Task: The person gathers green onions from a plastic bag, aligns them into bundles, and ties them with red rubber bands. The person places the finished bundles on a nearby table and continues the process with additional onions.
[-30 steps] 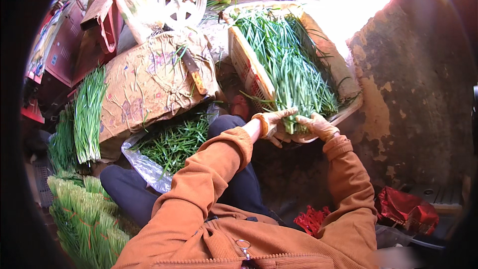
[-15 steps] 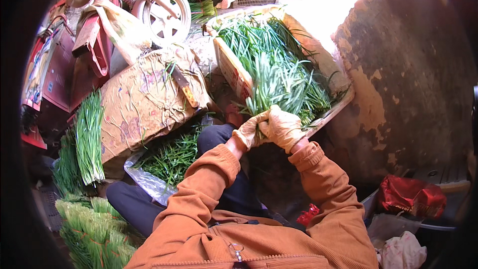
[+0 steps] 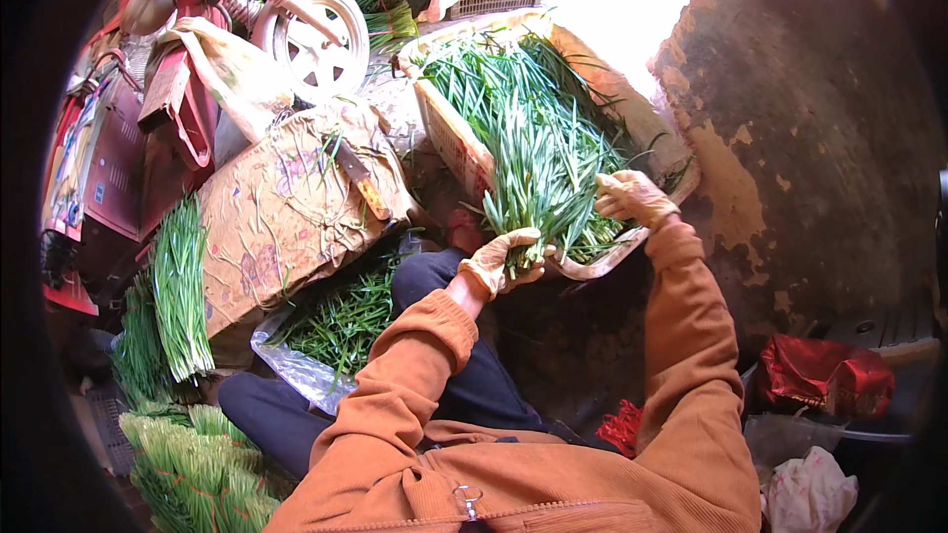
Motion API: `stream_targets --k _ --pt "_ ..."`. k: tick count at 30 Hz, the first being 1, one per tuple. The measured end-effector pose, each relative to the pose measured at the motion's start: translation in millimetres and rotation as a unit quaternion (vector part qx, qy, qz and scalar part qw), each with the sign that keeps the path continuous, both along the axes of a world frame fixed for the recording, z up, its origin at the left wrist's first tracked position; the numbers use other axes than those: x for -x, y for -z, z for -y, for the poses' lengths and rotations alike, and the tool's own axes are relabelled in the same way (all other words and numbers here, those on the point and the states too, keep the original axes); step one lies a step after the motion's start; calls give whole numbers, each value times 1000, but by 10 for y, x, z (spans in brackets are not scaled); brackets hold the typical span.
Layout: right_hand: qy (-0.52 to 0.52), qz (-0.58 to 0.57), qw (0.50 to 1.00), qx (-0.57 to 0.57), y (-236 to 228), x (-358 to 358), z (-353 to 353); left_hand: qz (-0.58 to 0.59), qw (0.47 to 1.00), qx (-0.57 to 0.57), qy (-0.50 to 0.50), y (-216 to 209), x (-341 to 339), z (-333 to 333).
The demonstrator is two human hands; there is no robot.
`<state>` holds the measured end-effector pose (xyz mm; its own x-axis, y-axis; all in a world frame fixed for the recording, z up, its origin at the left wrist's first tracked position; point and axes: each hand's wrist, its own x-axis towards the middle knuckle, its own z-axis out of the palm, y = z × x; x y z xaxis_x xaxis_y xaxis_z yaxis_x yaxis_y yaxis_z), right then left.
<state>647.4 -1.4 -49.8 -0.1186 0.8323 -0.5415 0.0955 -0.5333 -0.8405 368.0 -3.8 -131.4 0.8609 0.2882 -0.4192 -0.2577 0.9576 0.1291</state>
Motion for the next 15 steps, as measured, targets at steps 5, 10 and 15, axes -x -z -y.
stream_targets --k 5,10,15 --pt "-112 307 923 -206 419 287 -276 -39 999 -24 -7 -62 33 12" --pt "113 138 980 -86 597 -55 -255 19 1000 7 -22 -4 58 -19" --pt "243 70 967 -43 55 17 31 117 990 56 -59 64 116 -56"
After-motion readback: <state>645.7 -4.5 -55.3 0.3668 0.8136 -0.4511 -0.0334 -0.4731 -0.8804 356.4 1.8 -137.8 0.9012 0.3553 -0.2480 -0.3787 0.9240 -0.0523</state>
